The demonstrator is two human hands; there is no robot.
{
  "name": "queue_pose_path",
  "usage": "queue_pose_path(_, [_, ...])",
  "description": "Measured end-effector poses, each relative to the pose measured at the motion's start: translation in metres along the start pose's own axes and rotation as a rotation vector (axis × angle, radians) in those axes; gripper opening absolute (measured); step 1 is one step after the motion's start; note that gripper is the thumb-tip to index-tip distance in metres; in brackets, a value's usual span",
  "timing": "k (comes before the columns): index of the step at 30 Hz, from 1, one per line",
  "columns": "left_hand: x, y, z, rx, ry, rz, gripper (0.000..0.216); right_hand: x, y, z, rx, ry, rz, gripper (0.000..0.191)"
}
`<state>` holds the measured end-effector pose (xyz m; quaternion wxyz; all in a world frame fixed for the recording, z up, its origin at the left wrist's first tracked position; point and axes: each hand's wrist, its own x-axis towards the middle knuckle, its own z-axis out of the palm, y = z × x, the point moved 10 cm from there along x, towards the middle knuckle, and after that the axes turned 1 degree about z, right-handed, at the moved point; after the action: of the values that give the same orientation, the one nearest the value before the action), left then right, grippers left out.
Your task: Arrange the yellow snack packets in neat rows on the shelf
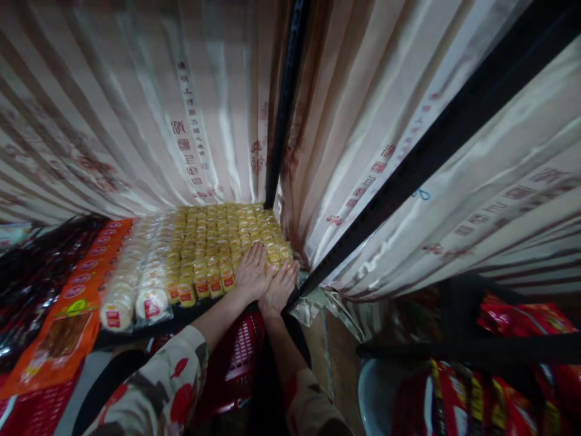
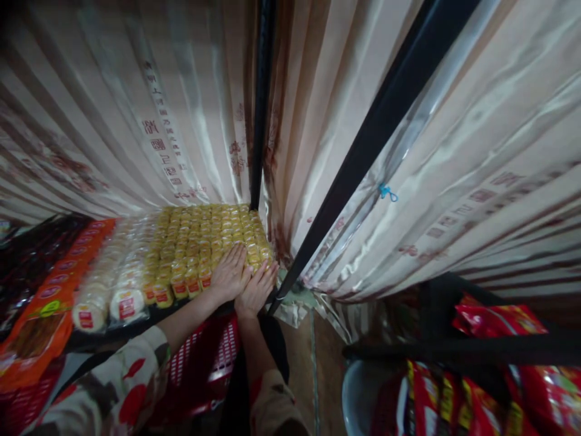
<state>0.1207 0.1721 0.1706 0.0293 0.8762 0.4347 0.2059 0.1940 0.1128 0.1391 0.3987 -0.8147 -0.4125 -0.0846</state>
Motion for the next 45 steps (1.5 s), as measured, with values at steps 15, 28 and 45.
queue_pose_path(15, [0.025,0.009,0.023,-0.046,-0.345,-0.029,0.064,-0.005,-0.001,0.003,-0.025,0.003,-0.061,0.058])
queue_pose_path(28, [0.037,-0.002,0.025,-0.029,-0.425,-0.11,0.07,-0.005,-0.003,0.0,-0.019,0.006,-0.059,0.057])
queue_pose_path(45, [-0.114,-0.001,-0.042,-0.355,0.041,-0.062,0.036,-0.003,0.001,-0.009,0.141,0.006,-0.074,0.055])
